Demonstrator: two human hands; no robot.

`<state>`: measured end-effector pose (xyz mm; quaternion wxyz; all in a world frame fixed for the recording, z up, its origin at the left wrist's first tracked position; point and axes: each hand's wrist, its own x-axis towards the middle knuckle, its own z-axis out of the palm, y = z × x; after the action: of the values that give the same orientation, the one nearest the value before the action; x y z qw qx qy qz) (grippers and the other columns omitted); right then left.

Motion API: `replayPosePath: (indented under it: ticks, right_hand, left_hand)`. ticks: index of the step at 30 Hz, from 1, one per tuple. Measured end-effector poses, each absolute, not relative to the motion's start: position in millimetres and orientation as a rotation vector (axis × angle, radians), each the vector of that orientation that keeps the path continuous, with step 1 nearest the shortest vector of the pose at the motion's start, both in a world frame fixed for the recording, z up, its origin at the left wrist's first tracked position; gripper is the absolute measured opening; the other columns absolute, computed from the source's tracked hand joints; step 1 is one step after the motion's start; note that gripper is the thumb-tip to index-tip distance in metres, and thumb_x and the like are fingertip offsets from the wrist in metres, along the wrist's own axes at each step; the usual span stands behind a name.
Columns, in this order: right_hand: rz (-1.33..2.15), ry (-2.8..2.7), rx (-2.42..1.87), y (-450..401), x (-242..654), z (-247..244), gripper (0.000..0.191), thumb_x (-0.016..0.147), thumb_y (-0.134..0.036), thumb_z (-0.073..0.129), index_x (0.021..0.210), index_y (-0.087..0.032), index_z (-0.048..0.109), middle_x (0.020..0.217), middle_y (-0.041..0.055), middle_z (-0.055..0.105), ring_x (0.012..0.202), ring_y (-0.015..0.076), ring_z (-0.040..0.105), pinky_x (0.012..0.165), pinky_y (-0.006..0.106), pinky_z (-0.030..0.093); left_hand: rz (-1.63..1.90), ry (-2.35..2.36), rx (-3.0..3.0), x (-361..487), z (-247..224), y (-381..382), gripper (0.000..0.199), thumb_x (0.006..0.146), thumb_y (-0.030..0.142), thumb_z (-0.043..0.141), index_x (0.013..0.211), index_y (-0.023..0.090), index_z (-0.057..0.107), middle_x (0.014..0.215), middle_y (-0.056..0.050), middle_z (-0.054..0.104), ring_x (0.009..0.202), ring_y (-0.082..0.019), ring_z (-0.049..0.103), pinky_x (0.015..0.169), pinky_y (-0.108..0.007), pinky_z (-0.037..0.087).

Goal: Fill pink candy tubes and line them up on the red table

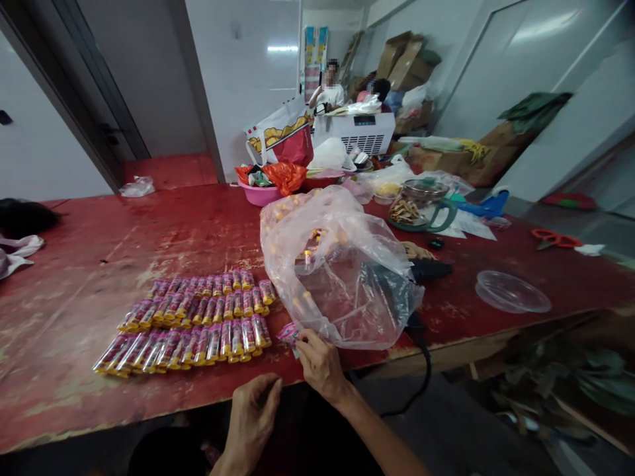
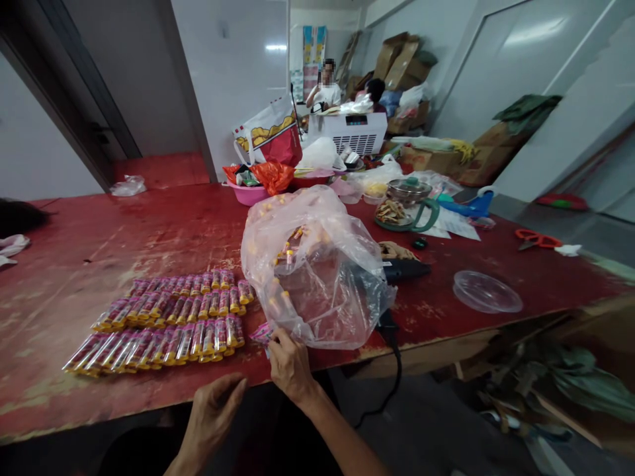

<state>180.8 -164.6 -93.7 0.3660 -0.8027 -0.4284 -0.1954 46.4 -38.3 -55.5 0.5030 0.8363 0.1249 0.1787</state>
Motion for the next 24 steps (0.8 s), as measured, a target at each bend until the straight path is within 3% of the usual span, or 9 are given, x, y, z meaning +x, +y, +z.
replayPosePath:
  ticks: [6,9,13,17,20,22,24]
  right_hand:
    - [-0.498,-1.036,-2.132,-166.9,179.3,-89.1,0.025,0.084,-0.003,0.04,0.077,-0.015,0.061,0.082,0.0038,0.056,0.067,0.0105,0.051,0.06,0.024,0.032]
    - [-0.508,-0.972,-2.164,-167.2,181.9,-90.9,0.02,0.085,-0.005,0.045,0.077,-0.014,0.061,0.081,0.0039,0.056,0.064,0.0106,0.05,0.058,0.026,0.029]
    - [-0.526,-0.949,-2.128,-165.4,185.8,-95.6,0.025,0.085,-0.006,0.044,0.064,-0.014,0.054,0.07,0.0029,0.052,0.058,0.0099,0.046,0.055,0.027,0.025]
    - [-0.527,-0.894,-2.003,-164.9,189.9,-95.7,0.027,0.088,-0.007,0.04,0.066,-0.013,0.055,0.071,0.0033,0.053,0.066,0.01,0.051,0.061,0.023,0.035]
    - [-0.505,-0.879,-1.896,-166.7,188.2,-88.2,0.024,0.09,-0.008,0.041,0.073,-0.013,0.058,0.075,0.0039,0.056,0.073,0.0099,0.054,0.069,0.021,0.041]
    - [-0.488,-0.894,-1.841,-168.9,182.9,-79.0,0.021,0.091,-0.009,0.043,0.077,-0.013,0.059,0.077,0.0044,0.058,0.076,0.0101,0.055,0.072,0.021,0.044]
    - [-0.447,-0.939,-1.812,-172.3,177.9,-67.2,0.019,0.091,-0.011,0.045,0.078,-0.014,0.059,0.078,0.0038,0.059,0.076,0.0097,0.056,0.072,0.02,0.045]
  left_hand:
    - [0.277,0.531,1.728,65.9,-52.6,-48.9,0.047,0.076,0.055,0.062,0.09,0.011,0.07,0.07,-0.008,0.066,0.056,-0.015,0.054,0.053,-0.023,0.044]
    - [0.266,0.515,1.747,71.3,-52.5,-52.8,0.043,0.076,0.053,0.062,0.087,0.012,0.071,0.07,-0.009,0.066,0.057,-0.016,0.054,0.053,-0.023,0.042]
    - [0.254,0.494,1.77,71.3,-63.4,-53.8,0.039,0.078,0.049,0.061,0.083,0.011,0.07,0.073,-0.01,0.067,0.063,-0.018,0.057,0.059,-0.025,0.044]
    - [0.228,0.547,1.704,70.6,-66.2,-53.1,0.046,0.076,0.054,0.061,0.087,0.009,0.068,0.068,-0.008,0.064,0.054,-0.014,0.05,0.051,-0.024,0.04]
    - [0.3,0.584,1.607,77.9,-55.2,-56.2,0.047,0.072,0.052,0.069,0.092,0.009,0.069,0.078,-0.009,0.068,0.065,-0.015,0.058,0.06,-0.023,0.046]
    - [0.35,0.632,1.446,86.9,-47.1,-59.3,0.047,0.062,0.046,0.079,0.093,0.01,0.071,0.087,-0.01,0.07,0.075,-0.017,0.061,0.068,-0.022,0.049]
    - [0.366,0.67,1.257,96.1,-42.3,-61.3,0.048,0.051,0.042,0.086,0.086,0.011,0.073,0.083,-0.008,0.07,0.072,-0.016,0.061,0.064,-0.021,0.049]
